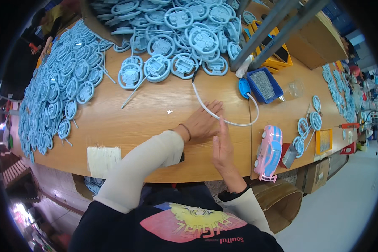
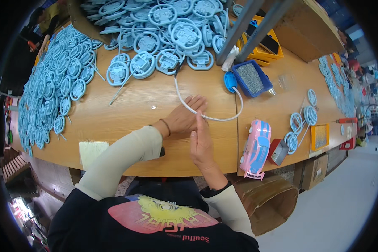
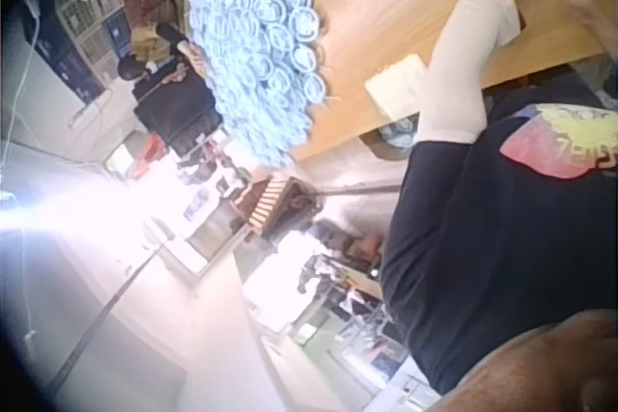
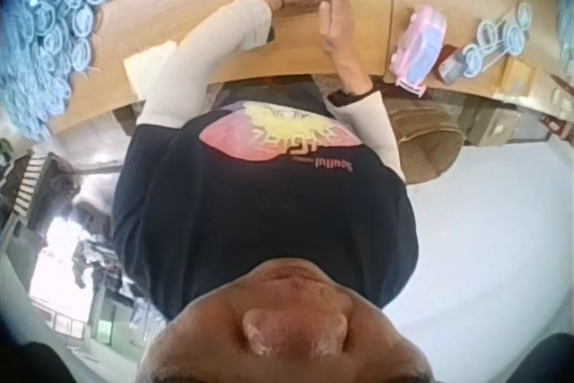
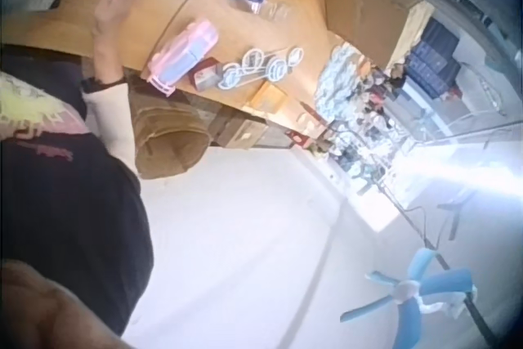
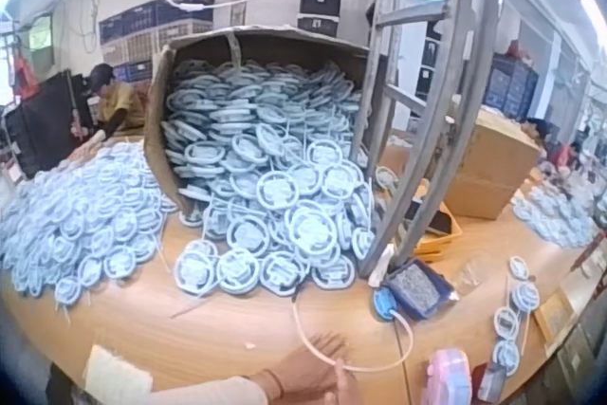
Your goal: The person assembles small blue circular electronic devices by inserting wires into the central housing and attaching a white stick. They repeatedly pick up components from a large pile on the table, connect the wires, and place the finished units back onto the table.
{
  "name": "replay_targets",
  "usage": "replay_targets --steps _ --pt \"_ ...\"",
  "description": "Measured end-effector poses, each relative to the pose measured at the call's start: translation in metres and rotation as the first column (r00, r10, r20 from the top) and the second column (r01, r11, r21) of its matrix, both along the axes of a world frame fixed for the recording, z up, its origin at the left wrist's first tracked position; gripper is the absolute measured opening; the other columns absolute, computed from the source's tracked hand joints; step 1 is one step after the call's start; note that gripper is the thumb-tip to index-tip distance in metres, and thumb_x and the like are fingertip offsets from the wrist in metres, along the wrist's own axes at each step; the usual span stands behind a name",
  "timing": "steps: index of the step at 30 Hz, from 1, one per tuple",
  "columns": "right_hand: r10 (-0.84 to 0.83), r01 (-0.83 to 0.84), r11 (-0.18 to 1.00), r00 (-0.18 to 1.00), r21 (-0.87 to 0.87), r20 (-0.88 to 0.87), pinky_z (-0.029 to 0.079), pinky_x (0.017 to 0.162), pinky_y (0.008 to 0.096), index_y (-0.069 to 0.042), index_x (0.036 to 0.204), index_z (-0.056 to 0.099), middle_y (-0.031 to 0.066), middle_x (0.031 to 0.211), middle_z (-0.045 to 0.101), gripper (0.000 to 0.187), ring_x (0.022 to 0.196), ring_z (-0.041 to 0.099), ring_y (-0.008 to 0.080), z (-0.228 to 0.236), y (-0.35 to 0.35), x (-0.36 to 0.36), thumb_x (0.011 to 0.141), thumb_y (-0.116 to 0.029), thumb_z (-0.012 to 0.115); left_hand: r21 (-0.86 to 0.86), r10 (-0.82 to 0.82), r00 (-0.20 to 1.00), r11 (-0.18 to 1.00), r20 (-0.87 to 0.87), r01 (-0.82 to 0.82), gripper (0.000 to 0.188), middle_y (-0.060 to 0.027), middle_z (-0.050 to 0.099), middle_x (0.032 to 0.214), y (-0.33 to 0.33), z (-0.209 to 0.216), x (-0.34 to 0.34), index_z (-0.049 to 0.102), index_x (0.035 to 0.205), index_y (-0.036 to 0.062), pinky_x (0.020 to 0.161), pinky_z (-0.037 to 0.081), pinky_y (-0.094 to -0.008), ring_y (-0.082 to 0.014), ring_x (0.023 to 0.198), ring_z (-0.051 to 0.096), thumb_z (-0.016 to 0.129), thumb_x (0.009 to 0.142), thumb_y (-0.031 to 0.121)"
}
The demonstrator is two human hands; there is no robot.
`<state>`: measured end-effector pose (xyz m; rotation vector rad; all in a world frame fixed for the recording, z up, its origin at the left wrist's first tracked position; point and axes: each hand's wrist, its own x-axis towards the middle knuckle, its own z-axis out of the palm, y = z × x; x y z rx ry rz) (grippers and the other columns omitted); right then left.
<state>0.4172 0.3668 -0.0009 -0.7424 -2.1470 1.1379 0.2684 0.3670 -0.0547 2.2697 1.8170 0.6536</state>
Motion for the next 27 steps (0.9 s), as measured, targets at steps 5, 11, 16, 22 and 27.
replay_targets --steps 5,11,16,22,27 --pt "0.028 -0.031 0.999 0.993 0.025 0.112 0.026 0.102 0.0368 0.002 0.132 0.030 0.0216 0.131 0.037 0.049 0.125 0.032 0.0329 -0.017 0.006 0.015 0.084 -0.004 0.040 -0.092 -0.252 0.965 0.962 0.068 0.258 0.061 -0.0199 0.032 0.134 -0.003 -0.018 -0.025 0.030 0.131 -0.0019 0.105 0.020 -0.0443 -0.0350 0.127 0.026 0.046 0.085 0.036" --pt "0.081 -0.119 0.986 0.953 0.113 0.293 0.024 0.103 0.0421 0.001 0.133 0.027 0.0218 0.131 0.036 0.054 0.124 0.030 0.0356 -0.058 -0.005 0.025 0.084 -0.012 0.046 -0.132 -0.341 0.930 0.924 0.138 0.359 0.063 -0.0189 0.028 0.137 -0.087 -0.006 -0.048 0.033 0.128 -0.0036 0.106 0.018 -0.0435 -0.0338 0.128 0.023 0.043 0.086 0.042" --pt "0.173 -0.320 0.916 0.859 0.242 0.481 0.017 0.105 0.0452 0.000 0.134 0.023 0.0197 0.138 0.026 0.060 0.129 0.022 0.0346 -0.067 -0.029 0.010 0.084 -0.021 0.049 -0.199 -0.269 0.952 0.935 0.147 0.295 0.061 -0.0185 0.025 0.139 -0.141 -0.001 -0.052 0.031 0.130 -0.0015 0.106 0.018 -0.0453 -0.0337 0.129 0.022 0.045 0.087 0.039" --pt "0.250 -0.412 0.874 0.835 0.257 0.490 0.015 0.106 0.0435 0.001 0.134 0.023 0.0190 0.140 0.023 0.060 0.131 0.019 0.0323 -0.066 -0.053 -0.020 0.085 -0.022 0.048 -0.104 0.049 0.958 0.994 0.283 -0.020 0.044 -0.0171 0.039 0.130 -0.205 0.020 -0.031 0.043 0.122 0.0016 0.100 0.031 -0.0413 -0.0319 0.121 0.037 0.051 0.085 0.026" --pt "0.399 -0.557 0.804 0.765 0.208 0.506 0.016 0.107 0.0425 0.003 0.133 0.024 0.0185 0.139 0.025 0.058 0.130 0.021 0.0315 -0.065 -0.076 -0.048 0.086 -0.020 0.047 -0.485 0.432 0.594 0.871 0.679 -0.078 0.032 -0.0146 0.057 0.109 -0.273 0.025 0.009 0.052 0.113 0.0009 0.089 0.041 -0.0327 -0.0245 0.103 0.054 0.047 0.089 0.022"
